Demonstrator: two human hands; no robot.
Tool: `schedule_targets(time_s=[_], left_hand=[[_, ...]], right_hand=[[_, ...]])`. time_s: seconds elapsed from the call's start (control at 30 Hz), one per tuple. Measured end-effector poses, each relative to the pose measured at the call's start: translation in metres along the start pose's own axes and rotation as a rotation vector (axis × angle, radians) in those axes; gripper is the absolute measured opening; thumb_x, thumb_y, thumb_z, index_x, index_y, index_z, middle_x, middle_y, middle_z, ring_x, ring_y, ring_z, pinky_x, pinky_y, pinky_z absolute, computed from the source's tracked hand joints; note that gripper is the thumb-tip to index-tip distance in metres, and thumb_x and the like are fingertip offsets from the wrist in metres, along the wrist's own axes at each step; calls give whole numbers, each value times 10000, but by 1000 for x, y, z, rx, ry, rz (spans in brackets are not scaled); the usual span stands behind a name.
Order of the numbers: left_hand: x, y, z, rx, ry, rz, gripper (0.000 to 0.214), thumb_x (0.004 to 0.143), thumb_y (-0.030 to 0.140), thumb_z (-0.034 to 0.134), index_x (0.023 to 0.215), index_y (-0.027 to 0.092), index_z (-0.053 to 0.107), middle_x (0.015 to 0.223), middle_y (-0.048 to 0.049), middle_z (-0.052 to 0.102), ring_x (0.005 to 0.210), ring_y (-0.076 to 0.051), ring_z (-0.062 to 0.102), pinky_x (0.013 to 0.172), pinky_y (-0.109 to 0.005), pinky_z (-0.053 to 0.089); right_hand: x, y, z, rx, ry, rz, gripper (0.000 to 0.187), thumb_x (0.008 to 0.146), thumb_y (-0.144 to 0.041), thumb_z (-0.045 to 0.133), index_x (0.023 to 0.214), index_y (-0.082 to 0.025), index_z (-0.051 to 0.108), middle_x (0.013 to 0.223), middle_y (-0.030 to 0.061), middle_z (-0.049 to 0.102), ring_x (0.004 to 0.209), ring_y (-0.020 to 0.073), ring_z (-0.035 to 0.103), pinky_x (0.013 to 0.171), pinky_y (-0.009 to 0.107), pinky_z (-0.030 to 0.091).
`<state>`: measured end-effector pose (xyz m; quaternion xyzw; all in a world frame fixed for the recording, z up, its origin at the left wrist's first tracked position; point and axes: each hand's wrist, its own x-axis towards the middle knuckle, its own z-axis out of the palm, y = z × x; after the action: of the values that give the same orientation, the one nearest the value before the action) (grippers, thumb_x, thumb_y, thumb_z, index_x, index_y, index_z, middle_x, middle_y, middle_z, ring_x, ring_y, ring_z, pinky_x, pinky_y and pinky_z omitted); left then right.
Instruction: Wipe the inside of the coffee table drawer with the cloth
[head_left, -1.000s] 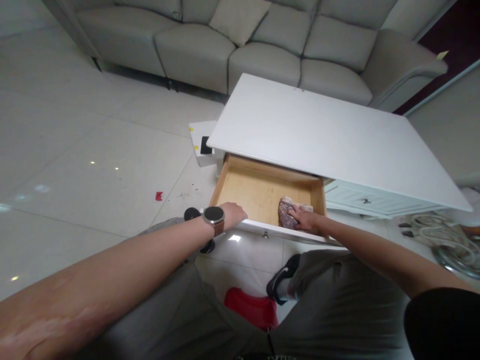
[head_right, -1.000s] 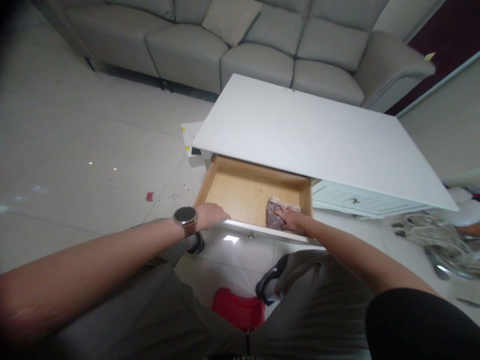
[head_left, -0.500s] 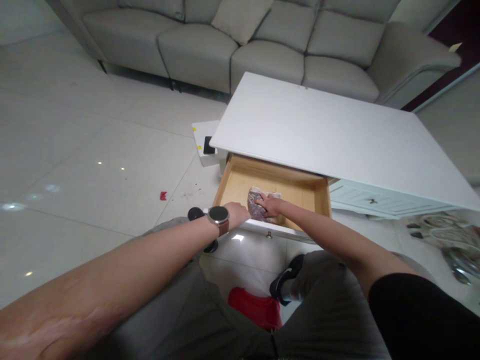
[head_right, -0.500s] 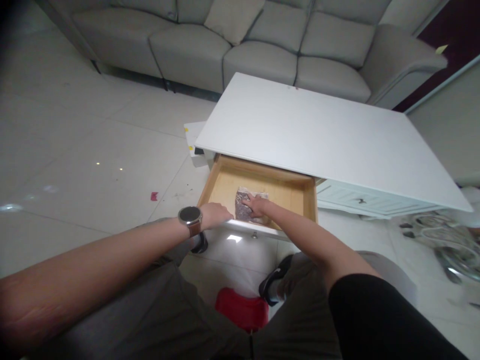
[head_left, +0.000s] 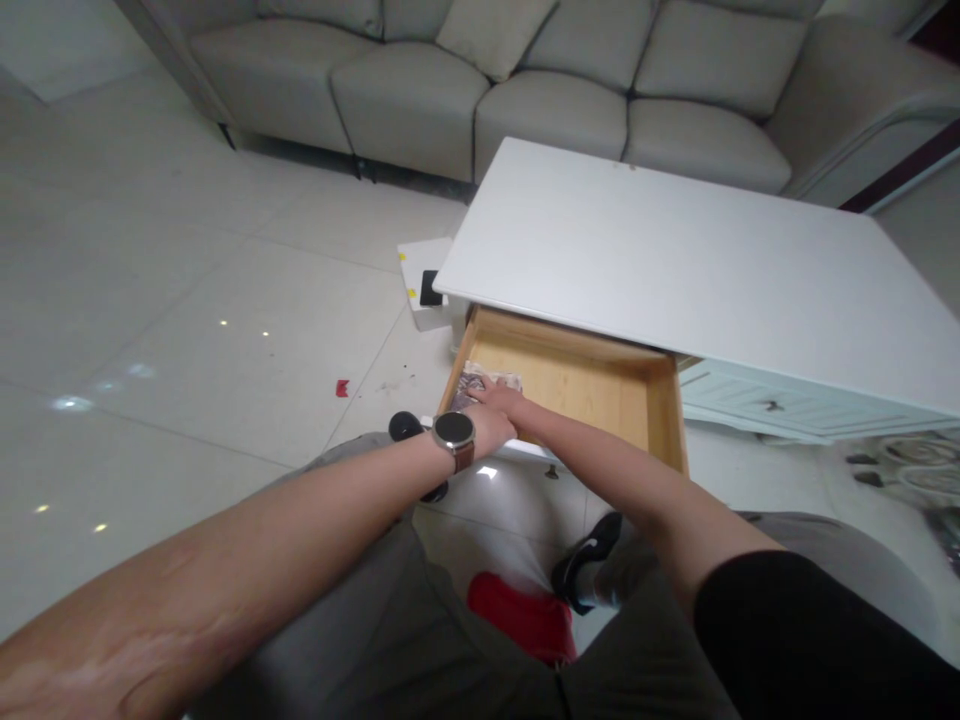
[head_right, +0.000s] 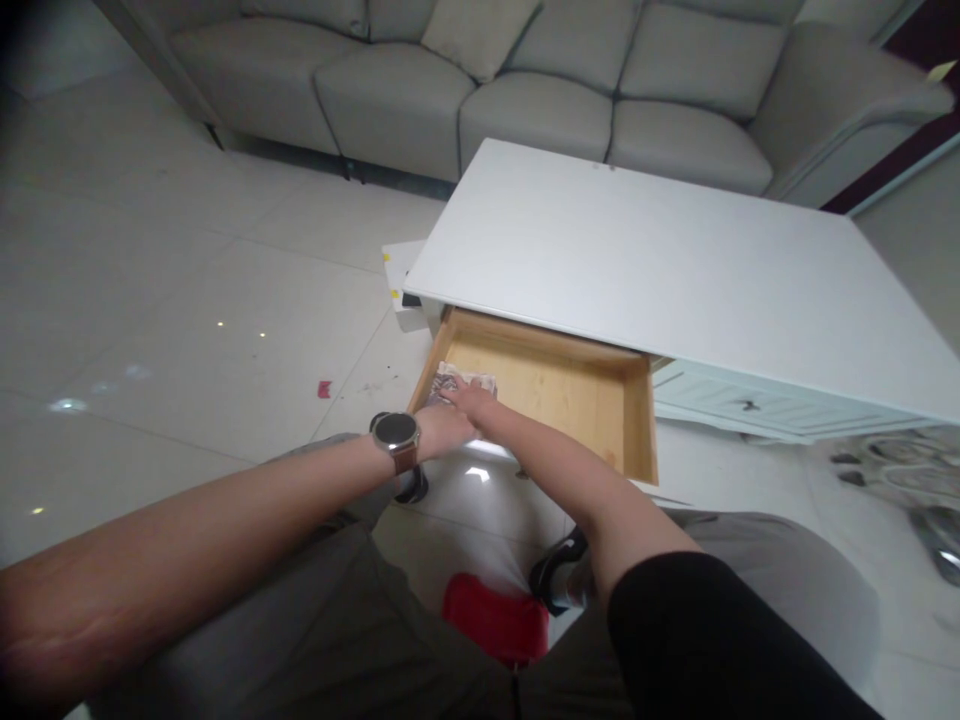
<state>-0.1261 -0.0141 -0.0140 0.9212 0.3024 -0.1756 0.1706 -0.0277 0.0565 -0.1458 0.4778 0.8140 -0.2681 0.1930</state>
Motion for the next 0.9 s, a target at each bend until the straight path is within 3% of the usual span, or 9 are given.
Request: schedule_targets(time_s=[0.13, 0.27, 0.37, 0.53, 0.7, 0.8, 0.9], left_hand=[[-1, 2, -7, -8, -103, -70, 275, 966, 133, 555, 1084, 150, 803, 1104, -199, 765, 1027, -301, 733, 899, -404, 554], [-2, 6, -16, -40, -193, -132, 305, 993, 231, 538, 1157, 194, 791, 1191, -175, 750, 1090, -298, 713, 927, -387, 544], [-1, 6, -20, -25, -255, -111, 324, 992, 276, 532, 1203, 210, 769, 1216, -171, 741, 1100, -301, 702, 908, -381, 542], [0, 5, -21, -30, -242, -107, 308, 965, 217, 545, 1171, 221, 774, 1169, -180, 751, 1060, -302, 709, 861, -368, 540], [-3, 5, -23, -40, -234, -85, 286, 938, 177, 568, 1116, 217, 789, 1107, -173, 766, 1032, -299, 717, 837, -359, 534], [-4, 6, -24, -30, -213, -85, 291, 942, 160, 557, 1106, 222, 790, 1122, -166, 765, 1040, -287, 716, 839, -350, 533], [-5, 7, -25, -2, -236, -95, 324, 951, 146, 536, 1153, 222, 778, 1161, -162, 758, 1076, -289, 712, 846, -345, 531]], right_hand=[[-8, 7, -12, -29, 135, 54, 702, 904, -456, 594, 1563, -464, 352, 1643, 87, 274, 1411, 421, 355, 1008, 522, 464], [8, 10, -30, -94, 245, 187, 689, 962, -347, 518, 1608, -407, 285, 1592, 132, 372, 1386, 411, 382, 1010, 544, 448], [24, 15, -43, -108, 242, 260, 680, 990, -318, 451, 1633, -357, 231, 1589, 170, 378, 1364, 407, 408, 1005, 578, 440], [24, 42, -53, -94, 173, 253, 716, 953, -383, 562, 1605, -377, 268, 1640, 139, 272, 1396, 431, 376, 1042, 573, 428], [-14, 107, -47, -72, 137, 291, 796, 833, -317, 713, 1550, -321, 365, 1632, 170, 261, 1369, 458, 428, 1033, 548, 457], [-51, 164, -34, -101, 101, 392, 867, 797, -353, 739, 1565, -280, 344, 1625, 229, 252, 1330, 480, 477, 1009, 570, 467], [-93, 219, -16, -154, 17, 536, 887, 792, -275, 718, 1583, -286, 316, 1639, 257, 229, 1317, 492, 500, 971, 590, 480]])
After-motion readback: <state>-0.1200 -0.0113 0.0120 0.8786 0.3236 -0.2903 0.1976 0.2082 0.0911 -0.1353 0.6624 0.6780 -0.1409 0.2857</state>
